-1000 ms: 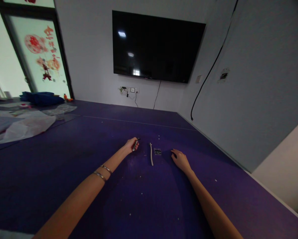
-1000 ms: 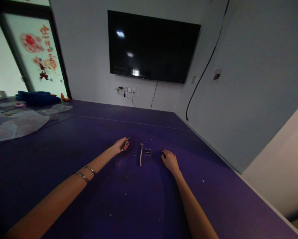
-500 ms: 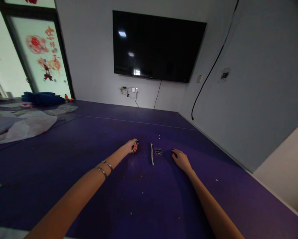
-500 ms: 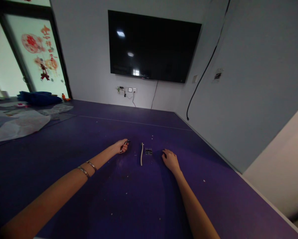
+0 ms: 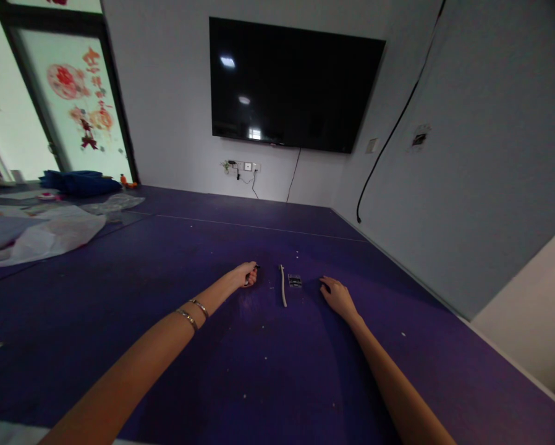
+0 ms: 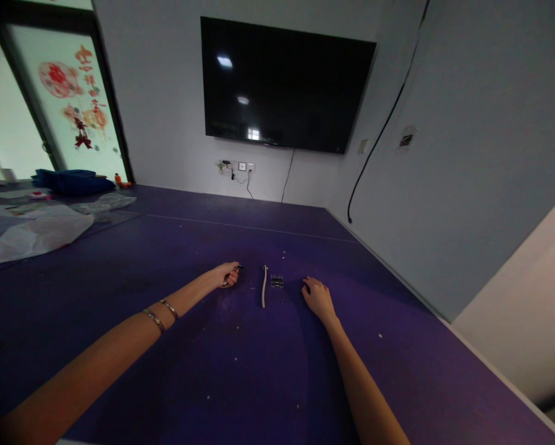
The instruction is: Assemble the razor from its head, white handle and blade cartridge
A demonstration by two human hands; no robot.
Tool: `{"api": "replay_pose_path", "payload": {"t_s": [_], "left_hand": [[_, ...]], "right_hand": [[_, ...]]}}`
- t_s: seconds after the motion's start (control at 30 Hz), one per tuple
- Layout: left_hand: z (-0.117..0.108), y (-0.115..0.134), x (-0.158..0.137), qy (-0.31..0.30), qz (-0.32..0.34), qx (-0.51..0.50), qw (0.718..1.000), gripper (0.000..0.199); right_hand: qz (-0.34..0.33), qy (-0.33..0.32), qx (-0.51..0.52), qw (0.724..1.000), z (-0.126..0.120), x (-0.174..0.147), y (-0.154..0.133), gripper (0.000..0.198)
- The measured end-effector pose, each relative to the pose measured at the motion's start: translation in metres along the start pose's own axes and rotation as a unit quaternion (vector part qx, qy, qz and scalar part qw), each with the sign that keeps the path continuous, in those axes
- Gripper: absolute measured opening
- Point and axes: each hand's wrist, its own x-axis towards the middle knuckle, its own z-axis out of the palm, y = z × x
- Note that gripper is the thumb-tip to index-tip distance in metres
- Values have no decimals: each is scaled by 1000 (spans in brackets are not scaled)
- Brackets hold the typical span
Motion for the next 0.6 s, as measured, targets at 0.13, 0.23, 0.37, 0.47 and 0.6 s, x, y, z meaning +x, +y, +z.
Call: {"api": "replay_pose_path", "payload": {"t_s": [0.13, 0.23, 0.37, 0.47, 0.6], "left_hand": [[-2, -1, -3, -6, 7, 8, 1000, 37], [-4, -2, -3, -7, 21, 17, 1000, 34], [-5, -4, -3, 0, 46, 32, 998, 31], [-5, -5, -2, 13, 71, 47, 996, 31], [-4, -7, -2, 30, 130, 60, 989, 32]], "right_hand": [[1, 0, 1, 1000, 0, 0, 0, 37], [-1, -2, -3, 1000, 0, 0, 0, 38], [-3, -2, -8, 1000, 0, 0, 0, 39], [-2, -3, -6, 1000, 0, 0, 0, 38], [-5, -3, -3, 1000, 0, 0, 0, 38]]}}
